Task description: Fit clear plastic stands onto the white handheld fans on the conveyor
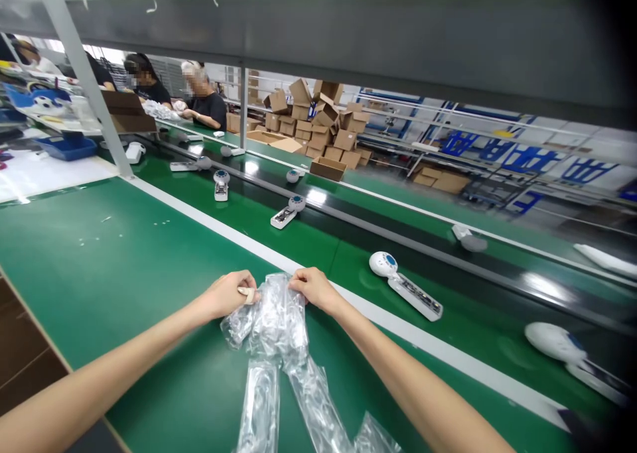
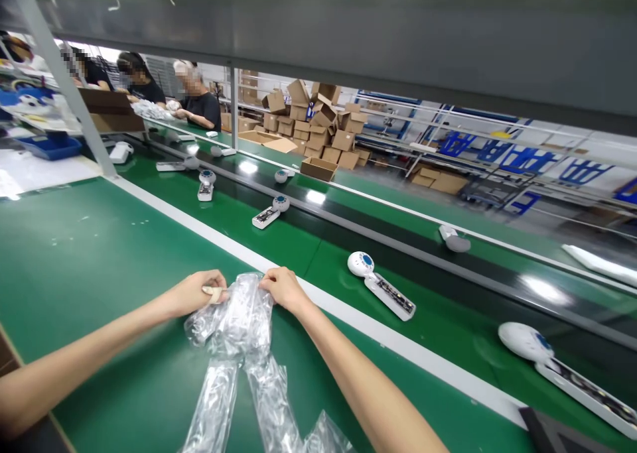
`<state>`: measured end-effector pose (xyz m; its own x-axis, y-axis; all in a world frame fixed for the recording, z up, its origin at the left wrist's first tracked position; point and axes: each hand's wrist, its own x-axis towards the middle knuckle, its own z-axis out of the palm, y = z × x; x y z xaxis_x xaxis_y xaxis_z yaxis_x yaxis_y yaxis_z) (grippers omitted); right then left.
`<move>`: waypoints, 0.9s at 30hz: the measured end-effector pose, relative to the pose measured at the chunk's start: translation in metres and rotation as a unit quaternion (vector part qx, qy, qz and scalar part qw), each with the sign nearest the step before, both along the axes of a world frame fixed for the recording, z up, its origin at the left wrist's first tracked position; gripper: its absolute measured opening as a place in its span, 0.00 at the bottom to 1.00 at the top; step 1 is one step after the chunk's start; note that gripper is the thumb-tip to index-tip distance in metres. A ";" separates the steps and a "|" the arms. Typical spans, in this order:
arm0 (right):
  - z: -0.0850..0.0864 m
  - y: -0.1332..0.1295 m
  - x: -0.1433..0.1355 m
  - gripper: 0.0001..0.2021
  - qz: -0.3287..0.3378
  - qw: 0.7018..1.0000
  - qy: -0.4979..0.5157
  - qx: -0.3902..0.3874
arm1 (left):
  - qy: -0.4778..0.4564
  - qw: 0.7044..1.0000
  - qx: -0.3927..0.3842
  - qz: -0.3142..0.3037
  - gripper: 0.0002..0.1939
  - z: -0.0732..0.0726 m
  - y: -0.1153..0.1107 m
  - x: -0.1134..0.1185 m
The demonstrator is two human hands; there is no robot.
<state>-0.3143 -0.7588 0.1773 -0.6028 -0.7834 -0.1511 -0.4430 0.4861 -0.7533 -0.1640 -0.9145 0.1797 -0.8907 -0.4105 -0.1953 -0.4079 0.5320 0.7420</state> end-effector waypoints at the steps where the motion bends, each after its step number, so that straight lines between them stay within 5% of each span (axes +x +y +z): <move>1: 0.003 0.003 -0.001 0.08 -0.003 1.000 0.008 -0.010 | 0.005 0.999 0.032 0.000 0.17 -0.001 0.000 -0.001; 4: 0.022 0.010 -0.001 0.08 -0.011 0.998 0.046 -0.044 | -0.013 0.994 0.102 -0.027 0.28 -0.004 0.001 -0.007; 8: 0.064 0.030 0.007 0.07 0.004 0.992 0.097 -0.086 | 0.007 0.993 0.093 -0.070 0.14 -0.008 0.002 -0.012; 15: 0.122 0.077 0.029 0.08 0.092 0.965 0.227 -0.091 | 0.043 0.992 0.114 -0.011 0.09 -0.009 0.004 -0.014; 21: 0.148 0.113 0.030 0.09 0.093 0.958 0.258 -0.088 | 0.098 0.979 0.157 0.083 0.19 0.017 0.002 -0.022; 24: 0.159 0.131 0.031 0.08 0.072 0.955 0.270 -0.102 | 0.085 0.994 0.057 0.034 0.25 0.035 0.006 -0.018; 27: 0.163 0.140 0.033 0.08 0.079 0.947 0.293 -0.101 | 0.033 0.988 -0.150 -0.019 0.28 0.049 0.025 -0.019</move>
<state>-0.2816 -0.6184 0.3404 -0.4097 -0.8481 0.3361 -0.8692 0.2511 -0.4259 -0.1828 -0.8890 0.2283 -0.9133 -0.4072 -0.0109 -0.3393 0.7455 0.5737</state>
